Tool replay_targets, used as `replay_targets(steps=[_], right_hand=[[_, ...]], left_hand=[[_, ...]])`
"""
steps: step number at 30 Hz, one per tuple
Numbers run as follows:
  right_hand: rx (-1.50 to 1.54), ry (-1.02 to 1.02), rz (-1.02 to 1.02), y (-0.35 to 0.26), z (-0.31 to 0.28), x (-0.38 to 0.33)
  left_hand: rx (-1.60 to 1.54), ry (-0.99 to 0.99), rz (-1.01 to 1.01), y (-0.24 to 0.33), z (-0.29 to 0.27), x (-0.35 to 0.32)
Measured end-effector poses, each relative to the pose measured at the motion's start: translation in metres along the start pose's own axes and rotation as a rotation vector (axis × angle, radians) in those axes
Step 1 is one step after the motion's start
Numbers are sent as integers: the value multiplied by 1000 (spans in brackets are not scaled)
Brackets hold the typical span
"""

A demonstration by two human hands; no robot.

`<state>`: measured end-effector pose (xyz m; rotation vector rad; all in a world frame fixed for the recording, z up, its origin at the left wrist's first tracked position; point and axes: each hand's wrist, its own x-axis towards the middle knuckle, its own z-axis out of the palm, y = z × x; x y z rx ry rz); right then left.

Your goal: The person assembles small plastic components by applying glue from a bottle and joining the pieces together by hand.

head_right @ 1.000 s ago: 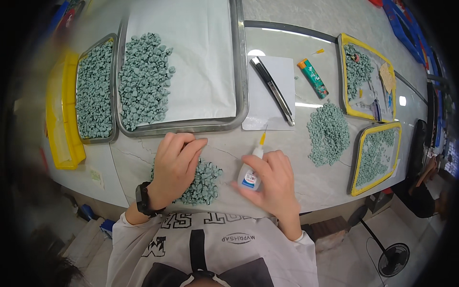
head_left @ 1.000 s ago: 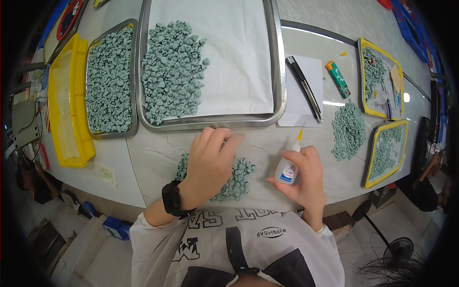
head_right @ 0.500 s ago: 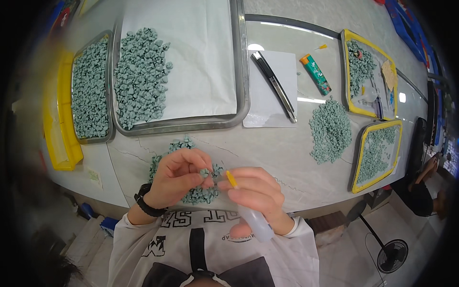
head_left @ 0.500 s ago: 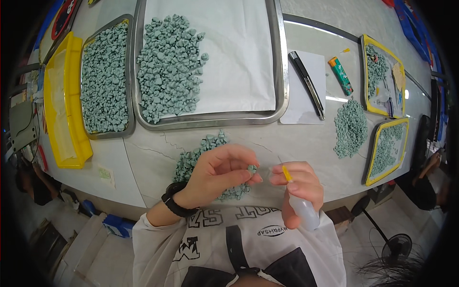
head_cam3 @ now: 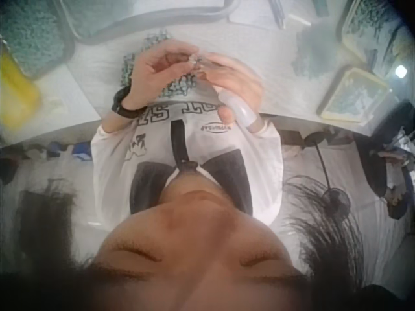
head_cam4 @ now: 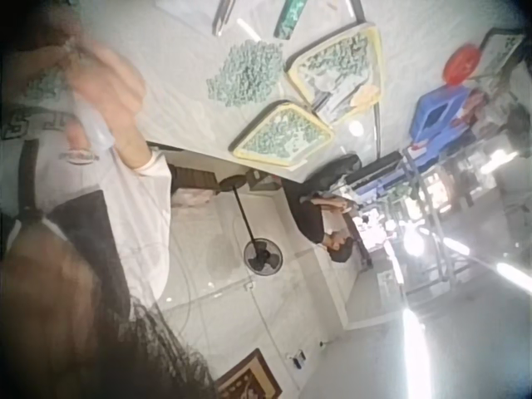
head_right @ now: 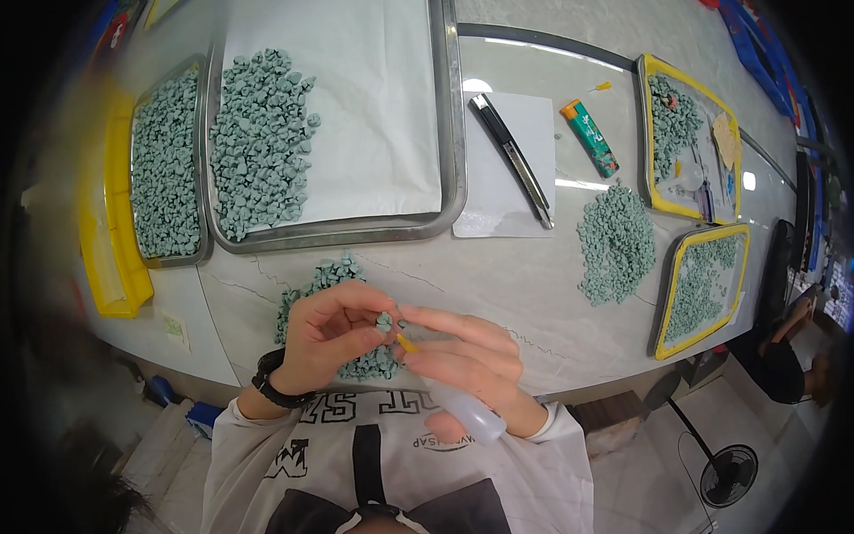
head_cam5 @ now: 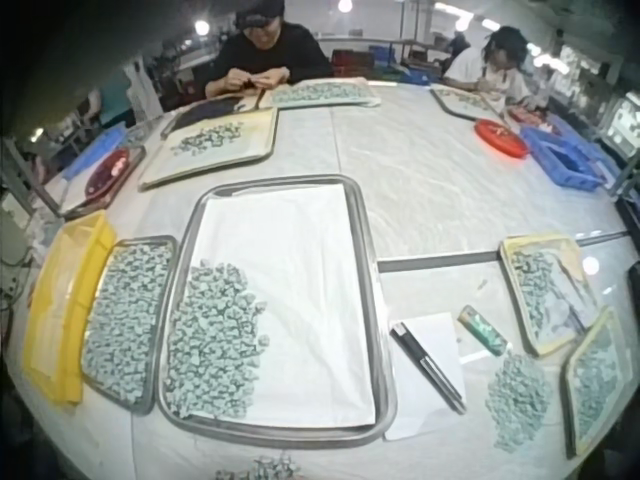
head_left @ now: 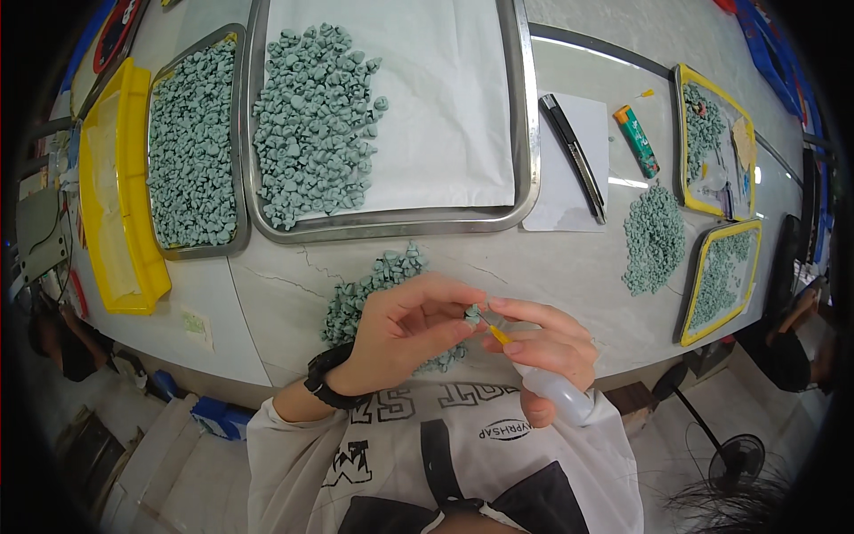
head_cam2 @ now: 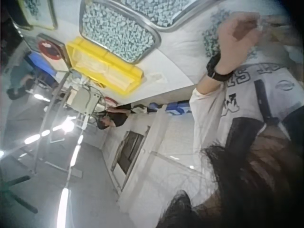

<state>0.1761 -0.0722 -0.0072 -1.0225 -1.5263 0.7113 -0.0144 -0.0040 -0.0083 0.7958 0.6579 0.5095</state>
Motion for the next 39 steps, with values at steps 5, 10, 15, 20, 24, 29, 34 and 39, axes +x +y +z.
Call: replay_targets(steps=[5, 10, 15, 20, 24, 29, 34, 39], right_hand=[[35, -26, 30, 1, -1, -3], [33, -33, 52, -1, -2, -2], [32, -30, 60, -2, -2, 0], [9, -52, 61, -3, -3, 1], [12, -36, 50, -2, -1, -1], [29, -11, 44, -2, -1, -1], [30, -23, 43, -2, -3, -1], [-14, 19, 75, -12, -14, -1]], left_hand=[[-23, 10, 42, -3, 1, 1], [-33, 9, 23, -3, 1, 0], [-60, 11, 14, 0, 3, 0], [-63, 23, 5, 1, 3, 0], [-50, 23, -7, 1, 2, -1], [-56, 5, -29, 2, 1, -2], [-42, 16, -23, 3, 2, -2], [-45, 23, -39, 4, 7, 0]])
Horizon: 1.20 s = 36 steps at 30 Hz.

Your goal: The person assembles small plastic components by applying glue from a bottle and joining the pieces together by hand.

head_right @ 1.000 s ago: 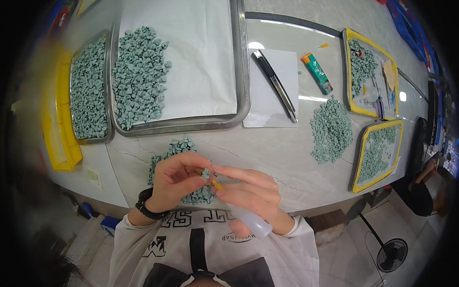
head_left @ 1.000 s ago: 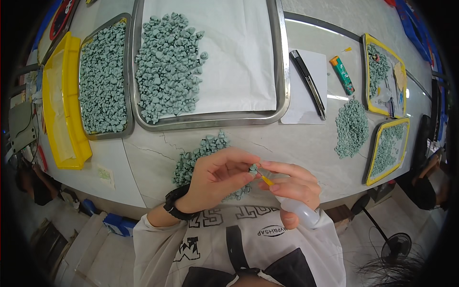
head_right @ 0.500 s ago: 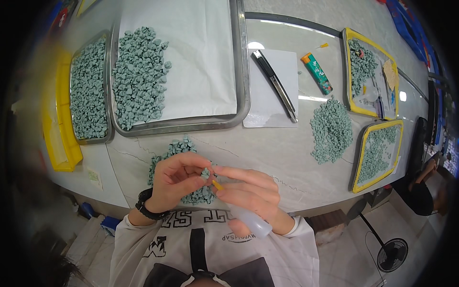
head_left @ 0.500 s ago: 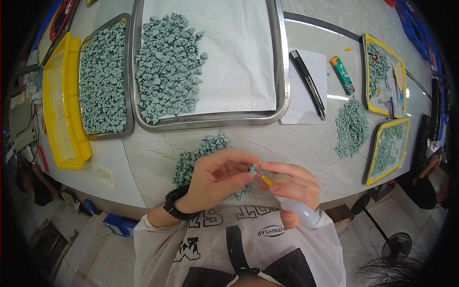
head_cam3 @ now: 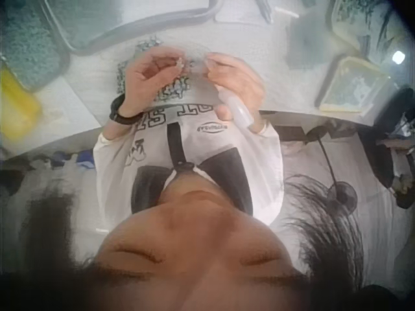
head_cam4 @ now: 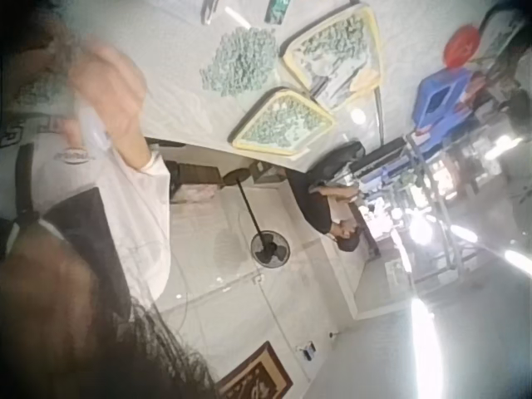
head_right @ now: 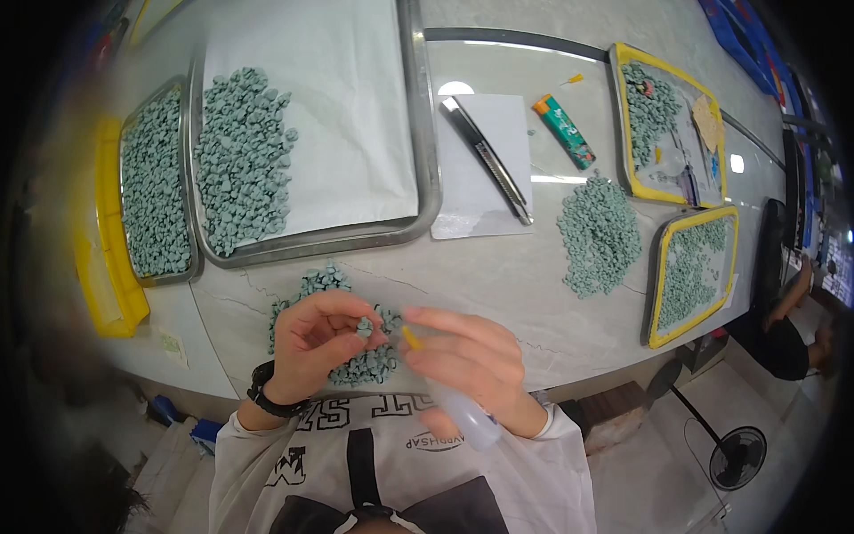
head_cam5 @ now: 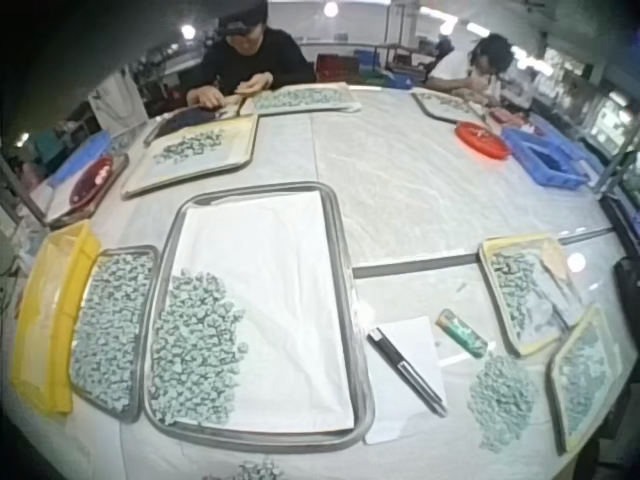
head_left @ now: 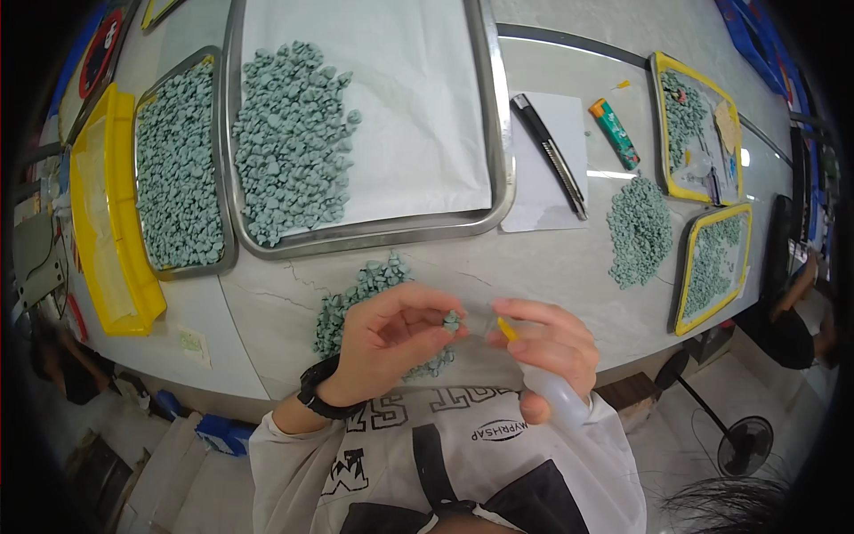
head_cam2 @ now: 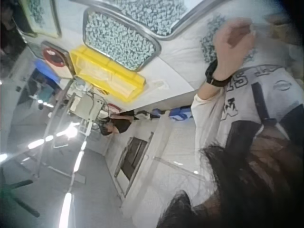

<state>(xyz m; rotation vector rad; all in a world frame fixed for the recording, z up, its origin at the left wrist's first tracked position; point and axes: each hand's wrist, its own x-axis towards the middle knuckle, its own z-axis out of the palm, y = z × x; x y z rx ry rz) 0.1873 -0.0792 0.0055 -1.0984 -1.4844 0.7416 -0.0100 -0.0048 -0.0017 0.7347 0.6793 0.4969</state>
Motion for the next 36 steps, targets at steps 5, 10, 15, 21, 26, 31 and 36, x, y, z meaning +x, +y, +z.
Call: replay_targets(steps=[5, 10, 15, 21, 26, 31, 36], right_hand=[[-721, -170, 194, 29, -19, -6], [-801, 4, 262, 17, -37, -10], [-1011, 263, 427, 32, -87, -26], [-1161, 210, 384, 43, -89, -18], [-977, 225, 286, 27, -76, -12], [-306, -25, -6, 0, -7, 16], [-257, -87, 37, 10, 11, 19]], left_hand=[[57, 72, 51, 1, -2, -1], [68, 104, 69, 0, 3, 0], [68, 71, 47, -1, 3, 0], [54, 75, 56, -1, 4, 0], [103, -62, -15, 2, 0, 1], [232, -173, -71, 5, 4, -1], [356, -256, -61, 4, -6, -2]])
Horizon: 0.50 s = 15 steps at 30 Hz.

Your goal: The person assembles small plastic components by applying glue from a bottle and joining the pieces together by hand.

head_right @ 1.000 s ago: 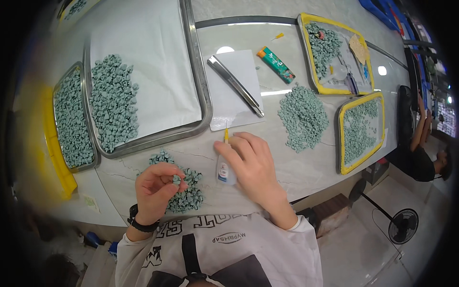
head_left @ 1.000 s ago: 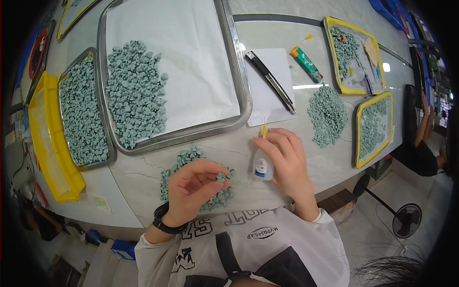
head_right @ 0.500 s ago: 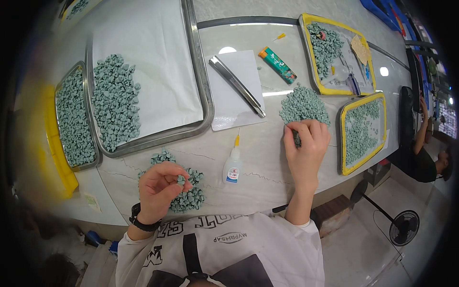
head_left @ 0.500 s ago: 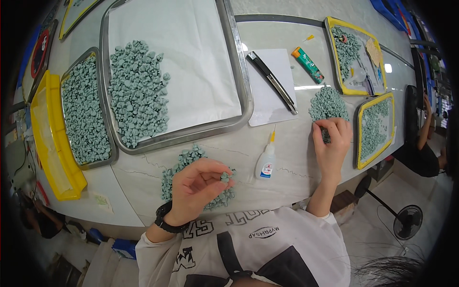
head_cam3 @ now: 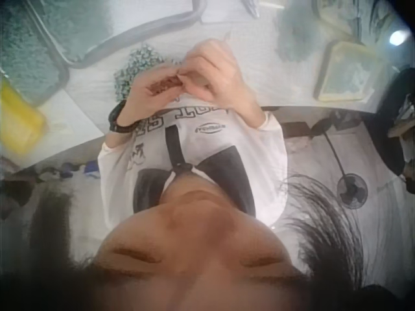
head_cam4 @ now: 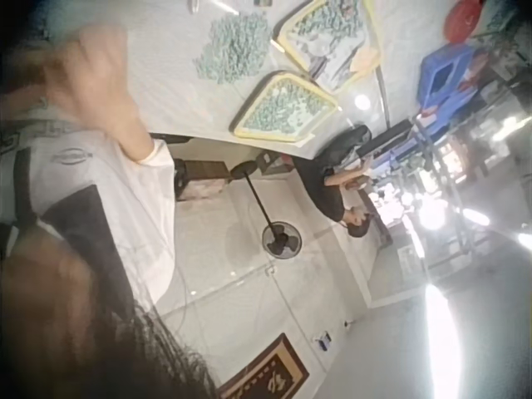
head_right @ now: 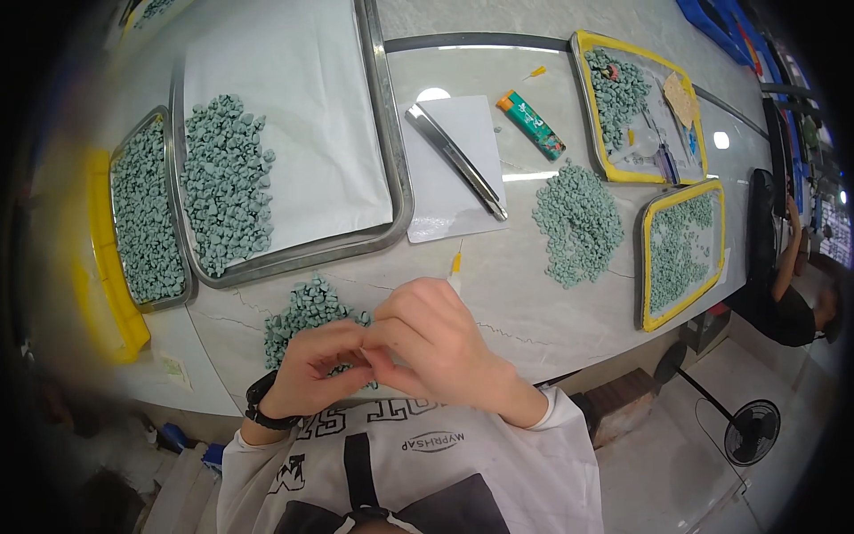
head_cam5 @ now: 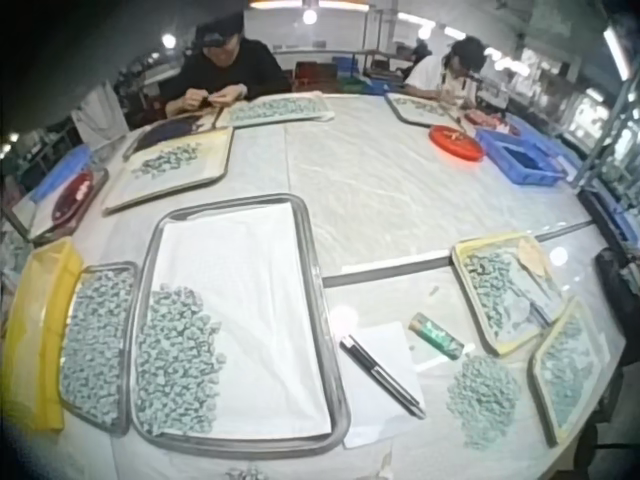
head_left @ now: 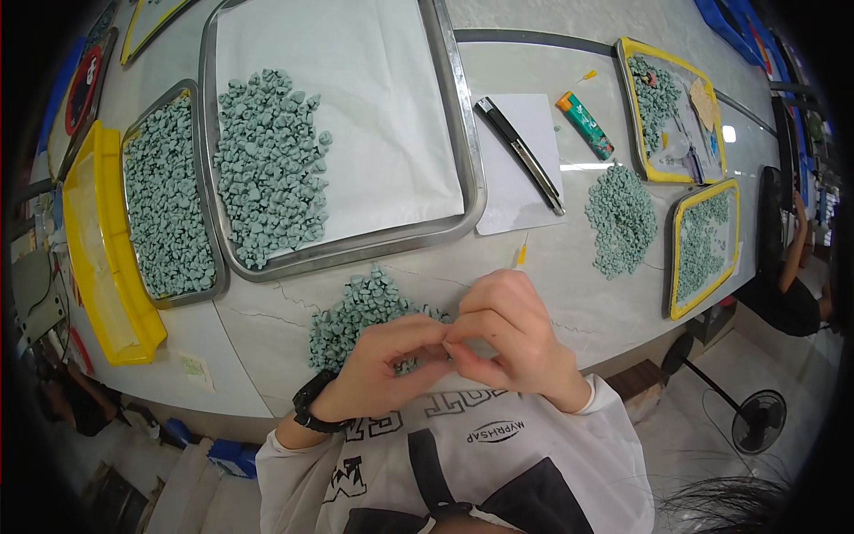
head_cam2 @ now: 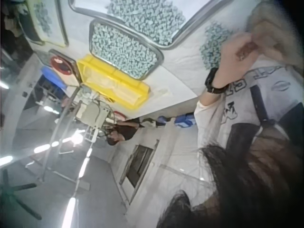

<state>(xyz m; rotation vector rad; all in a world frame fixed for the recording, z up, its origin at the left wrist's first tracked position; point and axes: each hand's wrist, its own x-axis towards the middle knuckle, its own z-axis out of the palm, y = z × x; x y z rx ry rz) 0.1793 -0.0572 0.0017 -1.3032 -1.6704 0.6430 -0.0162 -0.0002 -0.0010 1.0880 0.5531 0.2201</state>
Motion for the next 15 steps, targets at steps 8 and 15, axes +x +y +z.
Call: replay_targets(steps=[8, 15], right_hand=[[6, -10, 12, 5, 10, -5], [261, 43, 271, -8, 10, -11]], left_hand=[[-24, 58, -5, -6, 5, -3], [-338, 253, 135, -7, 7, 0]])
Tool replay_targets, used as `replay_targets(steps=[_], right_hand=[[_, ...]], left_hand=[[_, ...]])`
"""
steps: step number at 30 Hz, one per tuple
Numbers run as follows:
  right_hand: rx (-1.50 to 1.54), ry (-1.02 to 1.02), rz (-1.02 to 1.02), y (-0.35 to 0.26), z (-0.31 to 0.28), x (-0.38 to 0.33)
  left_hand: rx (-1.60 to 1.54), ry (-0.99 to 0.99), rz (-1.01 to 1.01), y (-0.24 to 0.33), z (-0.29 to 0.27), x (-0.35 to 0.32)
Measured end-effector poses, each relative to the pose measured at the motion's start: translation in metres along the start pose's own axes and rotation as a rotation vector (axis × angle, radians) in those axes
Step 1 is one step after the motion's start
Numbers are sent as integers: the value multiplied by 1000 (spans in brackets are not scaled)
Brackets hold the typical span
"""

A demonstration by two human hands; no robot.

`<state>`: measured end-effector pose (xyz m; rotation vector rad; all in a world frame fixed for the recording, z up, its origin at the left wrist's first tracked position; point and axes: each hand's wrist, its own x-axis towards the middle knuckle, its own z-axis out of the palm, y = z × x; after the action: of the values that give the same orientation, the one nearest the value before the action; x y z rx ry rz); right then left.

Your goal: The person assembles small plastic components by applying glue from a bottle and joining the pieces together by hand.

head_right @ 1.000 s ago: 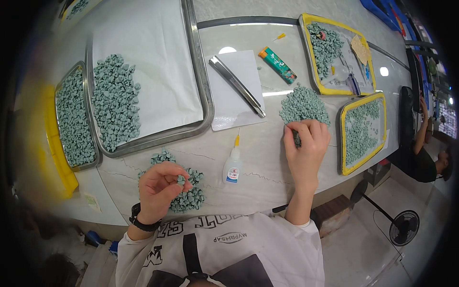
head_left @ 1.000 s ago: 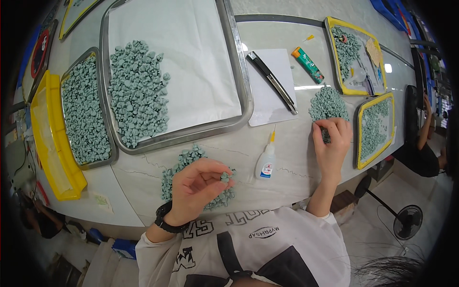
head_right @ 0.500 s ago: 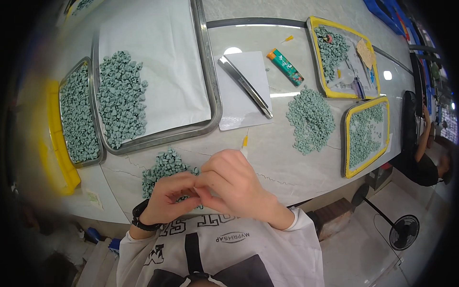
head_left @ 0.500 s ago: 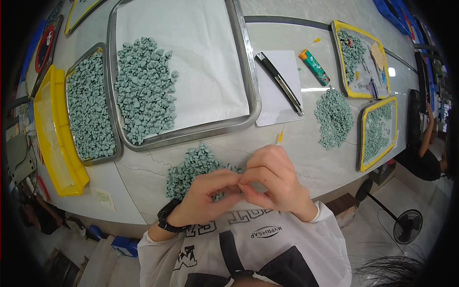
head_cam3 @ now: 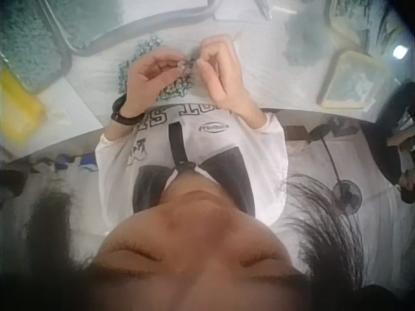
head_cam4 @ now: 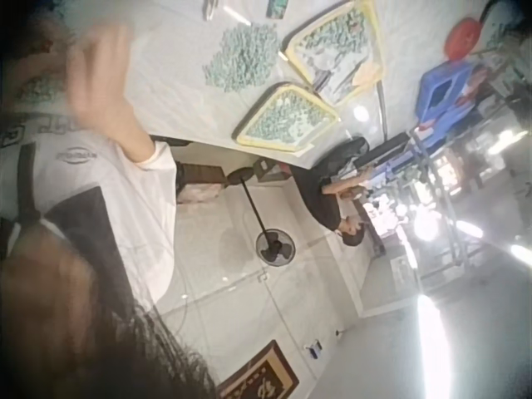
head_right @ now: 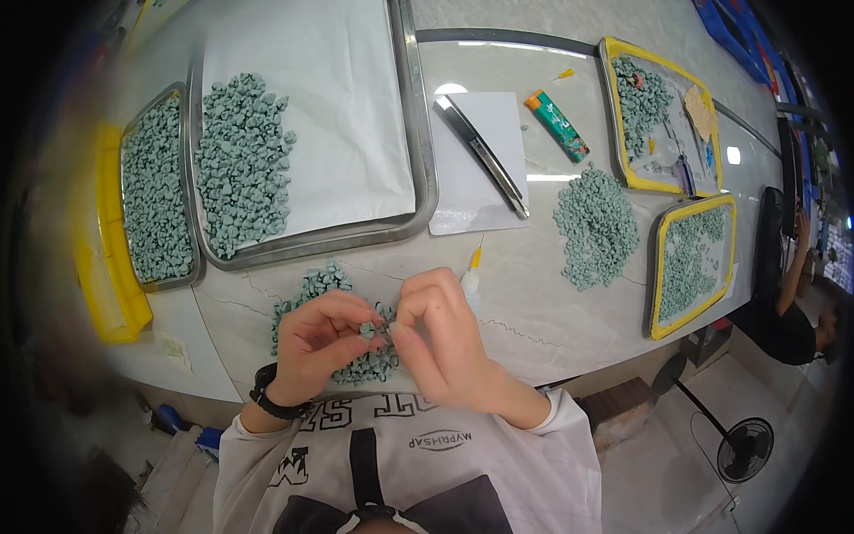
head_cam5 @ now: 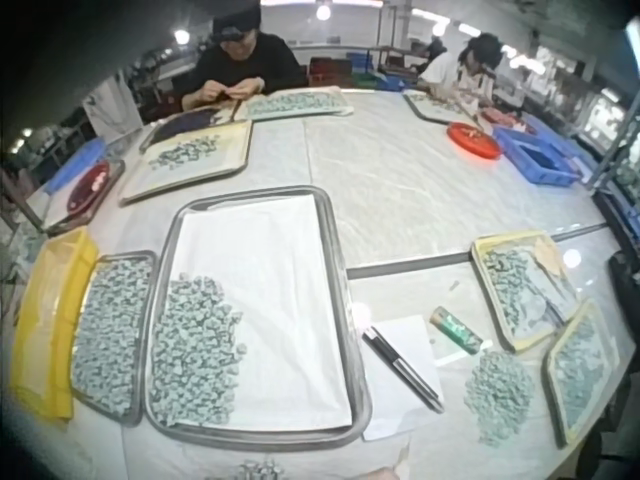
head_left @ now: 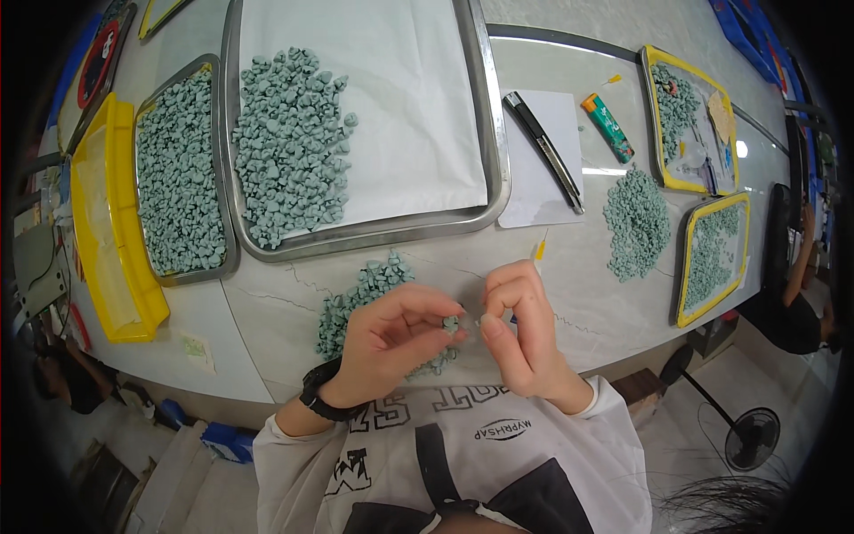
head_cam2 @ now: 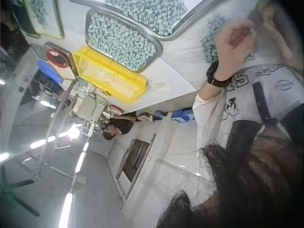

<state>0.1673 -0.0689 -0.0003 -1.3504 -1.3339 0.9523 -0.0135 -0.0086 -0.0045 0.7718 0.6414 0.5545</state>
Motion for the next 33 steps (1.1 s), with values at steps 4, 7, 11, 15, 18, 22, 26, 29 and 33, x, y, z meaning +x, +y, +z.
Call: replay_targets(steps=[4, 7, 11, 15, 18, 22, 26, 29, 33], right_hand=[[110, -89, 61, -1, 1, 1], [110, -97, 60, -2, 2, 1], [115, -100, 73, -2, 3, 1], [96, -114, 58, -1, 2, 1], [66, -94, 48, -1, 3, 1], [-105, -2, -51, 1, 7, 1], [-154, 57, -116, 3, 9, 0], [-145, 101, -130, 2, 9, 3], [-139, 108, -160, 3, 9, 4]], left_hand=[[36, -22, 45, -3, 2, -1], [90, -30, 74, -4, 3, -2], [131, -41, 92, -5, 2, -3], [131, -31, 100, -6, 2, -4], [188, -5, 129, -5, 4, -4], [315, 11, 173, -5, 2, -5], [315, 39, 207, -5, 4, -5], [260, 54, 218, -5, 2, -4], [279, 61, 218, -4, 0, -3]])
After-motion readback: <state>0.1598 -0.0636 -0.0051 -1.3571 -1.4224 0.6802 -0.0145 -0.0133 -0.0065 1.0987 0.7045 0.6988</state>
